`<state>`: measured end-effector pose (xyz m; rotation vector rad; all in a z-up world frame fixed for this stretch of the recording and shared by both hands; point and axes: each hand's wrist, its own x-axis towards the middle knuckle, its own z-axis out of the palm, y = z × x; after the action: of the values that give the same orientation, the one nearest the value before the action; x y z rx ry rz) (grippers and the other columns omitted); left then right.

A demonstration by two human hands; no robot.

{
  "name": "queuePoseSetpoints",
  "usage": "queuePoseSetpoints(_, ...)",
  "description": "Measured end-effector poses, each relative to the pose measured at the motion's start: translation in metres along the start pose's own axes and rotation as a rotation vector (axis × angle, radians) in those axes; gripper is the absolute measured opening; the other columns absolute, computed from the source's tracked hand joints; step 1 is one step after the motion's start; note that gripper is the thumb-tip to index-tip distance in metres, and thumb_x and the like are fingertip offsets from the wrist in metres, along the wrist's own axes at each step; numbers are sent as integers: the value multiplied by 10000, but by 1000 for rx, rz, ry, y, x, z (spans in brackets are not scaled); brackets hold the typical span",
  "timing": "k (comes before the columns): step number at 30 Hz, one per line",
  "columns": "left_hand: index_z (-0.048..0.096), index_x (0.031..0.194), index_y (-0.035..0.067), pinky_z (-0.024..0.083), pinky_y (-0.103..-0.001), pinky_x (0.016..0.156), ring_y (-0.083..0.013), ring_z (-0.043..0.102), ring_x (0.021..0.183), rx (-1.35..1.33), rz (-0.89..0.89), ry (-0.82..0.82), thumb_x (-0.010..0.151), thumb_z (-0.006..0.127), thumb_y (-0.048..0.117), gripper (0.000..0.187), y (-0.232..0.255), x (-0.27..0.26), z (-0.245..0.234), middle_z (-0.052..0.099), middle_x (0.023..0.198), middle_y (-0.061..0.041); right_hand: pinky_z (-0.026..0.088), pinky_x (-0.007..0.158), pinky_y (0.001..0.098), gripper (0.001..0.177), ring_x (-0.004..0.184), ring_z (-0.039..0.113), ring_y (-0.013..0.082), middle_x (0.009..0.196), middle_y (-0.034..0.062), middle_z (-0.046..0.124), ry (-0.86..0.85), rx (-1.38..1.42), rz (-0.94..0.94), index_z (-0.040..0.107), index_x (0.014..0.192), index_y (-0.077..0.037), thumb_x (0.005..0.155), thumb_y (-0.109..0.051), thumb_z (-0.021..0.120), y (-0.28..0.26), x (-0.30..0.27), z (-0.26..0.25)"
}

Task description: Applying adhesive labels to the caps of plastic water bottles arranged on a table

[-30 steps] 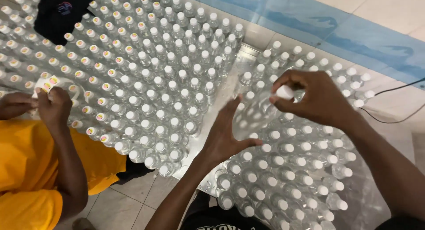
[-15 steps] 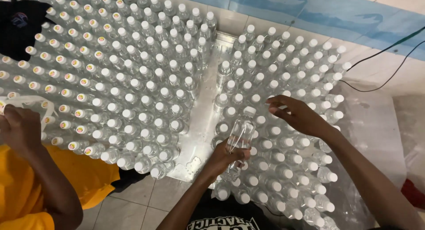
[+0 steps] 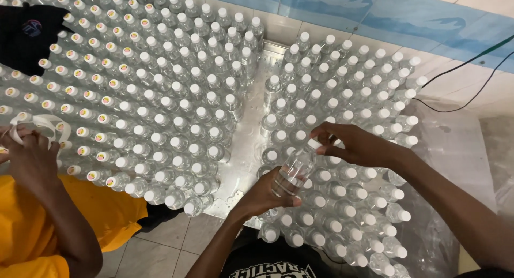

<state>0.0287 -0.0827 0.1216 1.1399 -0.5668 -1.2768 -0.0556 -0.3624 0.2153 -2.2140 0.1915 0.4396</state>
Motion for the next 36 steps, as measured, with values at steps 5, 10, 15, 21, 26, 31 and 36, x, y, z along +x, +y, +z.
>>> queuePoseSetpoints(5, 577, 1436, 10, 670, -294, 751, -149, 749, 910, 123, -71, -33, 813, 973, 168, 755, -9, -9, -6, 779, 1046, -139, 590, 904, 540, 546, 854, 720, 323, 858, 132, 668, -144, -69, 146, 595, 1504, -171, 1078, -511, 554, 15, -4, 8)
queuePoseSetpoints(10, 594, 1458, 33, 677, -336, 691, -174, 785, 862, 336, -89, -55, 822, 923, 202, 736, 24, -22, 4, 818, 1045, -150, 506, 686, 439, 804, 529, 576, 349, 480, 158, 532, -117, -262, 349, 565, 557, -65, 1104, -624, 381, 59, 1, 37)
queuePoseSetpoints(15, 526, 1534, 25, 624, -464, 920, -314, 731, 1123, 109, -179, -218, 801, 861, 135, 813, -8, -12, -5, 733, 1286, -202, 603, 743, 414, 527, 745, 741, 273, 850, 77, 723, -70, -276, 290, 656, 964, -136, 1027, -634, 495, 26, -18, 28)
queuePoseSetpoints(21, 576, 1498, -27, 681, -470, 917, -278, 786, 1074, -401, -247, -660, 911, 899, 205, 709, -45, -18, -30, 742, 1361, -148, 618, 759, 440, 380, 932, 700, 331, 1061, 167, 667, 368, -775, -884, 601, 1080, -91, 1104, -457, 502, 8, -45, 40)
queuePoseSetpoints(26, 708, 1345, -18, 708, -424, 809, -268, 830, 929, -542, -352, -1021, 1026, 870, 145, 393, -51, -11, -26, 825, 1120, -164, 572, 653, 409, 445, 700, 644, 287, 835, 167, 638, 471, -969, -1305, 561, 926, -120, 1141, -397, 288, -10, -39, 51)
queuePoseSetpoints(31, 594, 1500, -19, 713, -392, 765, -293, 798, 898, -40, -438, -538, 831, 782, 30, 696, 9, -17, -21, 723, 1390, -276, 207, 454, 346, 597, 468, 277, 146, 590, -3, 340, 427, -97, -548, 443, 699, -157, 1174, -411, 185, 45, -22, 91)
queuePoseSetpoints(36, 546, 1522, 127, 612, -388, 705, -252, 740, 851, 1386, -229, 145, 874, 786, 237, 700, -2, 1, 29, 756, 1103, -91, 429, 682, 358, 256, 513, 206, 136, 589, 11, 314, -26, 372, 714, 297, 1135, -188, 1065, -426, 357, 53, 15, 72)
